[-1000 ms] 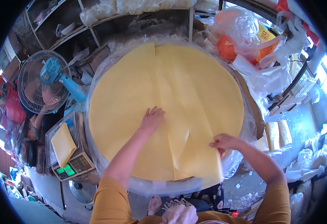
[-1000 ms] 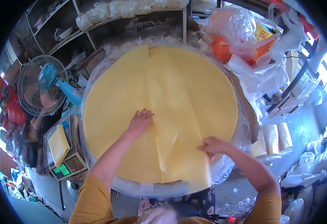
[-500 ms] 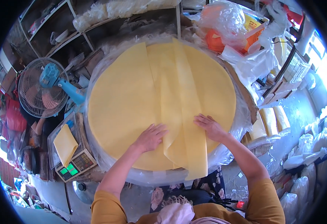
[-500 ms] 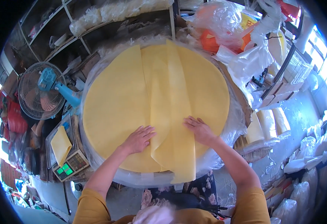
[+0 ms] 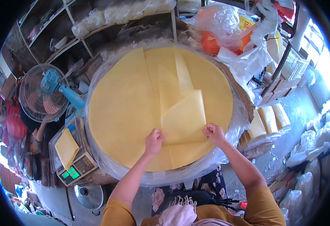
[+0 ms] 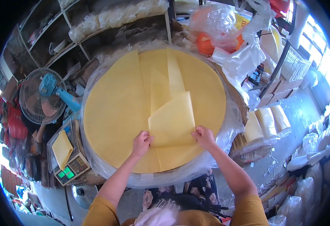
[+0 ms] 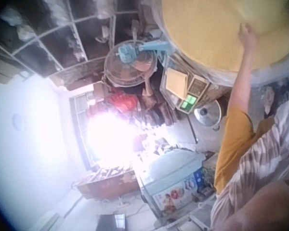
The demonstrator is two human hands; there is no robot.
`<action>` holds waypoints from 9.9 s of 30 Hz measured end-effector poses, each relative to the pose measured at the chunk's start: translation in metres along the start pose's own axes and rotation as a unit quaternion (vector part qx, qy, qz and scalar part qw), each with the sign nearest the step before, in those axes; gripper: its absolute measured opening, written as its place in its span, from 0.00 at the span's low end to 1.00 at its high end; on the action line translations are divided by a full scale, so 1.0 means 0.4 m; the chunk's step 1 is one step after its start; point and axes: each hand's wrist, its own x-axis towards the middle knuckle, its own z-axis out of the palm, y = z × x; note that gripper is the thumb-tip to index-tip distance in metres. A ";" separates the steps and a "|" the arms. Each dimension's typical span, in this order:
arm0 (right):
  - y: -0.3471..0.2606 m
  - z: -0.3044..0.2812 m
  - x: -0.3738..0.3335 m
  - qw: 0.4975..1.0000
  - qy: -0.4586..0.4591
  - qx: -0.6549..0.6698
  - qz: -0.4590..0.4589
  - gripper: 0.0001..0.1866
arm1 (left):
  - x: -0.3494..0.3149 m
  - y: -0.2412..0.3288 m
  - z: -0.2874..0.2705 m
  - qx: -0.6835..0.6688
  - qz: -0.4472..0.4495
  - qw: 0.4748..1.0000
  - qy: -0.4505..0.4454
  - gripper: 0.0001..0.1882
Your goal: The person folds large yellow sheets by hand, places them into a plastic bag, and seals the bag; they also use a spray bottle on the stack of sheets.
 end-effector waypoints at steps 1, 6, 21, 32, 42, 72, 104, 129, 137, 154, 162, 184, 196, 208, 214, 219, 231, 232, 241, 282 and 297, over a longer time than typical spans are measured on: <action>0.006 0.013 -0.001 0.999 0.022 0.037 -0.017 0.17 | -0.005 0.002 0.007 0.015 -0.002 1.000 0.017 0.13; -0.044 0.018 0.004 0.998 0.059 -0.029 0.020 0.26 | -0.018 0.007 0.009 0.049 -0.017 0.998 0.028 0.15; -0.100 0.088 0.095 0.968 0.185 -0.134 0.103 0.16 | -0.036 0.044 0.023 0.002 -0.101 0.995 0.005 0.19; -0.075 0.143 0.112 0.896 0.210 -0.361 -0.154 0.25 | -0.044 0.044 0.020 -0.001 -0.113 0.993 0.018 0.20; -0.040 0.125 0.110 0.899 0.108 -0.413 -0.103 0.32 | -0.013 0.149 0.153 0.438 0.183 0.879 -0.037 0.36; -0.129 -0.038 0.555 0.966 0.127 -0.214 -0.065 0.16 | 0.608 0.078 0.076 -0.029 -0.155 0.987 0.040 0.14; 0.010 -0.032 0.500 0.977 0.188 0.080 -0.059 0.18 | 0.049 0.104 0.093 0.209 0.198 0.956 -0.063 0.30; -0.126 0.056 0.091 0.878 0.058 -0.407 -0.243 0.29 | 0.016 0.097 0.119 0.418 0.178 0.883 -0.120 0.35; -0.071 0.066 0.119 0.878 0.004 -0.420 -0.228 0.26 | -0.002 0.129 0.074 0.469 0.223 0.818 -0.245 0.41; -0.018 -0.082 -0.009 0.916 -0.134 -0.176 -0.336 0.31 | -0.056 0.148 -0.081 0.213 0.258 0.899 -0.284 0.29; -0.035 -0.101 0.056 0.964 -0.162 -0.140 -0.161 0.15 | 0.008 0.006 -0.009 0.082 0.250 0.958 -0.111 0.19; -0.176 0.001 0.161 0.909 0.100 -0.389 -0.108 0.30 | 0.207 0.150 0.128 0.391 0.077 0.916 -0.042 0.36; -0.103 0.034 0.279 0.864 -0.048 -0.443 -0.233 0.28 | 0.248 0.101 0.184 0.379 0.095 0.920 -0.026 0.34; -0.129 0.043 0.257 0.851 -0.091 -0.478 -0.198 0.29 | 0.202 0.069 0.105 0.143 0.062 0.988 -0.006 0.37; -0.176 0.024 0.228 0.841 -0.109 -0.516 -0.123 0.31 | -0.006 -0.069 -0.419 0.206 0.109 0.886 0.402 0.37; -0.166 0.035 0.133 0.853 -0.079 -0.501 -0.126 0.31 | -0.223 -0.119 -0.882 0.313 -0.249 0.733 0.550 0.35; -0.032 0.023 0.025 0.972 -0.005 -0.236 -0.016 0.35 | -0.217 -0.310 -1.081 0.087 -0.333 0.876 0.338 0.24; 0.002 0.021 0.031 0.981 0.000 -0.195 -0.016 0.33 | -0.201 -0.322 -1.078 0.047 -0.330 0.883 0.331 0.23; -0.056 0.080 -0.009 0.993 -0.036 0.073 0.082 0.14 | -0.204 -0.154 -1.002 -0.237 -0.126 0.855 0.444 0.35; -0.250 0.192 -0.096 0.911 -0.172 0.353 0.126 0.24 | -0.208 0.114 -0.126 -0.475 -0.115 0.866 0.106 0.45; -0.264 0.344 -0.181 0.921 -0.177 -0.142 -0.317 0.08 | -0.252 -0.356 -1.087 -0.317 -0.060 0.869 0.374 0.35</action>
